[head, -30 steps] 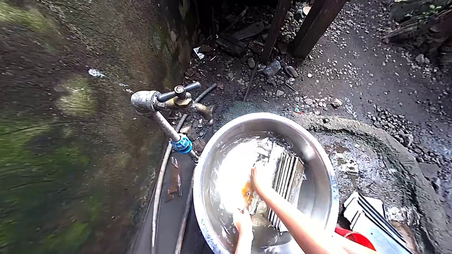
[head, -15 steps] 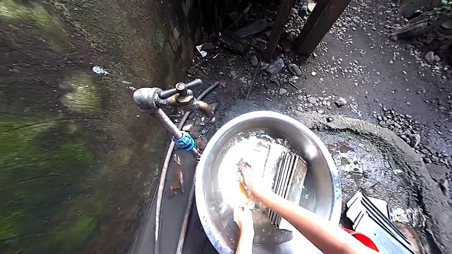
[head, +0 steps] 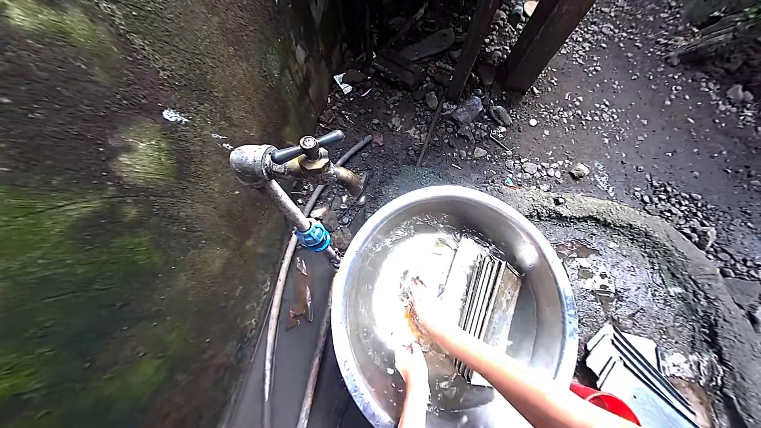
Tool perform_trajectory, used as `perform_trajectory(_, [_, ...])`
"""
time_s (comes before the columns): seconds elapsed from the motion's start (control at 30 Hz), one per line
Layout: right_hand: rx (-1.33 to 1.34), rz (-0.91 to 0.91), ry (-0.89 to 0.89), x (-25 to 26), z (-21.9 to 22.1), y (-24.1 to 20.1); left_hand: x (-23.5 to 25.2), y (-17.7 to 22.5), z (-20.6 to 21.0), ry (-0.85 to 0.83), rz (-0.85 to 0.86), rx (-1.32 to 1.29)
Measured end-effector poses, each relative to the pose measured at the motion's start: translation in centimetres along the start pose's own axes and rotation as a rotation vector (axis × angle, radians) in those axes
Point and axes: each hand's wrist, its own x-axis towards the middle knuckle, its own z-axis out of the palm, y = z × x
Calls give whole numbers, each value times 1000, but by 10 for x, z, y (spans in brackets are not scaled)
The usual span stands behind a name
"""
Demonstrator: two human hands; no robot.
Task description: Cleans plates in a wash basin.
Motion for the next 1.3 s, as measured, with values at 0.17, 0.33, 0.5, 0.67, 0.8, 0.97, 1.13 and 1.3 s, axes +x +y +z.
perform_trajectory(0.17, [-157, -316, -37, -30, 24, 27, 1, -4, 3, -15, -23, -118])
perform_trajectory(0.33, [-66, 49, 51, 15, -29, 6, -2, -1, 3, -36, -68, -166])
perform_trajectory(0.5, [3, -55, 30, -4, 12, 2, -3, 5, -2, -6, -18, 12])
perform_trajectory(0.67, [-72, -232, -64, -38, 17, 17, -1, 3, 0, -42, -15, 10])
perform_trajectory(0.8, [-25, -42, 145, 11, -13, 22, -1, 0, 1, -39, -28, -78])
perform_trajectory(0.97, [-19, 28, 130, 26, -21, 14, 0, -1, 0, -3, 30, -36])
perform_trajectory(1.13, [-71, -241, -116, -25, 25, 12, 0, -1, 3, -5, -17, -34])
perform_trajectory(1.3, [140, -10, 9, -9, -21, 19, -4, 3, 0, -33, -37, -23])
